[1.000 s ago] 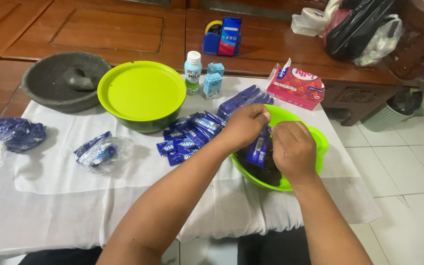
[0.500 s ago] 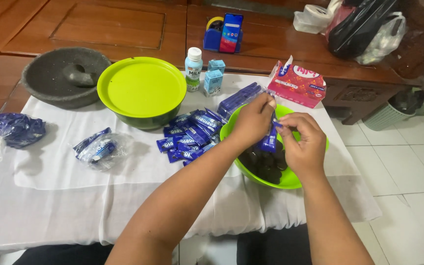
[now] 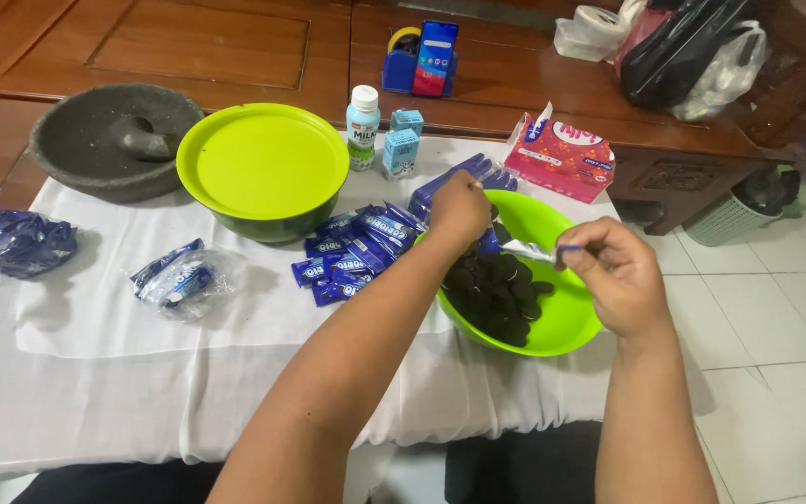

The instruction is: Unwrapping individual Oreo cookie packets and placing the cookies into a green plastic bowl

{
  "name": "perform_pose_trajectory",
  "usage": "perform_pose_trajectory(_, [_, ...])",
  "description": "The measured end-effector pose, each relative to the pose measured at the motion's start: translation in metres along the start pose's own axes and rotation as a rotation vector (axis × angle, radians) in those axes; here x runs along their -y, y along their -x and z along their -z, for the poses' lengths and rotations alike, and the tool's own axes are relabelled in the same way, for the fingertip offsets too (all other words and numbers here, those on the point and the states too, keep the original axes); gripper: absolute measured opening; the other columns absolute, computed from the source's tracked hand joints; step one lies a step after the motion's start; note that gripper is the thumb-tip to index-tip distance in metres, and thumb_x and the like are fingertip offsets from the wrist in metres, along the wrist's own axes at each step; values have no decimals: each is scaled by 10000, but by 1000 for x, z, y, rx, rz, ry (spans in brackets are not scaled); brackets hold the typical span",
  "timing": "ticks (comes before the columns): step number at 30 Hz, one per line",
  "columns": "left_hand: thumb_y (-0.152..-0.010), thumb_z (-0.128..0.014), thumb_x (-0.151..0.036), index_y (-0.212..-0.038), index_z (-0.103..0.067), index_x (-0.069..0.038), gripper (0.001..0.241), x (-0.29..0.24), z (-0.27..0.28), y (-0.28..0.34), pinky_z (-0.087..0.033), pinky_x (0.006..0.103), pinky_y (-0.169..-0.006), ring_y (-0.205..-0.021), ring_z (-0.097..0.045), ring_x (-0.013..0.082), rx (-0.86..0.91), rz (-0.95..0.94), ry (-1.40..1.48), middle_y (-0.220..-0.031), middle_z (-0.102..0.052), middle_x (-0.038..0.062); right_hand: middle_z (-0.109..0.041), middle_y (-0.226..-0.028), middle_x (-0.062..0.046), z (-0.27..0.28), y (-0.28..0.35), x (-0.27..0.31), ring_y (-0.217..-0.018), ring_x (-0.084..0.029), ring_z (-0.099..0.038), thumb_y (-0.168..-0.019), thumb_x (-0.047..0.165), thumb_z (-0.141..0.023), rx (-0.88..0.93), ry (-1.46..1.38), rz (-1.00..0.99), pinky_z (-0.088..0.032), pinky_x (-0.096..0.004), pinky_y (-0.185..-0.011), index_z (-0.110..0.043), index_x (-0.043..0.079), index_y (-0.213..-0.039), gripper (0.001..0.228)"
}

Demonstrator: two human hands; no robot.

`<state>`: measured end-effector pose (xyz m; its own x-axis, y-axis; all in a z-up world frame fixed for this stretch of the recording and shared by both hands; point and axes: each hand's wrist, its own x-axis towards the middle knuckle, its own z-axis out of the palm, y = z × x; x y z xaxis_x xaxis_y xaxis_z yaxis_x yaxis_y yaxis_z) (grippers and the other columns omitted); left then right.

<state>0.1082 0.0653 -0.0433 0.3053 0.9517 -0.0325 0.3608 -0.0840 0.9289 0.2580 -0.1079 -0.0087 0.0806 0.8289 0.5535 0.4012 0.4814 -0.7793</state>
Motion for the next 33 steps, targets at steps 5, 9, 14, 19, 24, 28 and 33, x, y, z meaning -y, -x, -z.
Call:
perform_pose_trajectory(5, [-949,-497,-184,-1058,-713,2,305,-19,14,40,-594,501,-899,-970,-755,397,147,-17,-258,-909,-753,196,-640,-902,-143,3,-9,-14,-738,-158,-650,-1013,-52,-620,-238,211,-221,-562,-255,-636,-585,-51,-1168,159])
perform_pose_trajectory(9, [-899,-513,-188,-848,-738,-20,285,-1,-4,14,-627,436,-828,-634,-774,282,280,23,-379,-631,-734,106,-667,-828,-181,4,-7,-15,-659,-179,-644,-949,-43,-661,-234,385,-311,-561,-275,-543,-670,-47,-1176,227])
perform_pose_trajectory(14, [-876,-519,-189,-657,-737,-46,340,-6,0,9,-624,409,-773,-616,-770,288,350,43,-409,-571,-715,117,-682,-758,-118,1,-8,-17,-568,-155,-635,-926,-19,-688,-238,488,-314,-506,-262,-475,-723,8,-1103,183])
perform_pose_trajectory(19, [-901,-503,-203,-1102,-671,83,388,-5,-1,17,-547,554,-978,-1114,-704,444,271,-77,-435,-1068,-741,272,-688,-779,-129,2,-6,-26,-620,-138,-646,-918,5,-694,-247,430,-337,-518,-245,-495,-716,4,-1065,149])
perform_pose_trajectory(24, [-901,-661,-226,-974,-610,-115,142,-25,35,67,-537,545,-794,-951,-703,451,68,-525,0,-905,-731,175,-703,-1241,-151,-22,-9,6,-833,-55,-591,-910,7,-726,-123,77,-254,-455,-123,-541,-661,23,-980,97])
perform_pose_trajectory(28, [-846,-749,-205,-906,-650,-116,146,-16,46,78,-566,460,-792,-927,-696,402,21,-662,159,-875,-705,157,-743,-1107,-137,-37,-3,-12,-799,-76,-637,-908,-26,-743,-80,90,-207,-483,-143,-526,-680,0,-971,94])
perform_pose_trajectory(33, [-917,-724,-244,-1268,-612,-80,403,-11,117,122,-595,505,-782,-928,-702,409,17,-622,90,-1153,-654,214,-699,-905,-204,-67,2,10,-753,-184,-660,-951,-40,-711,-96,265,-49,-572,-302,-601,-607,-46,-1339,402])
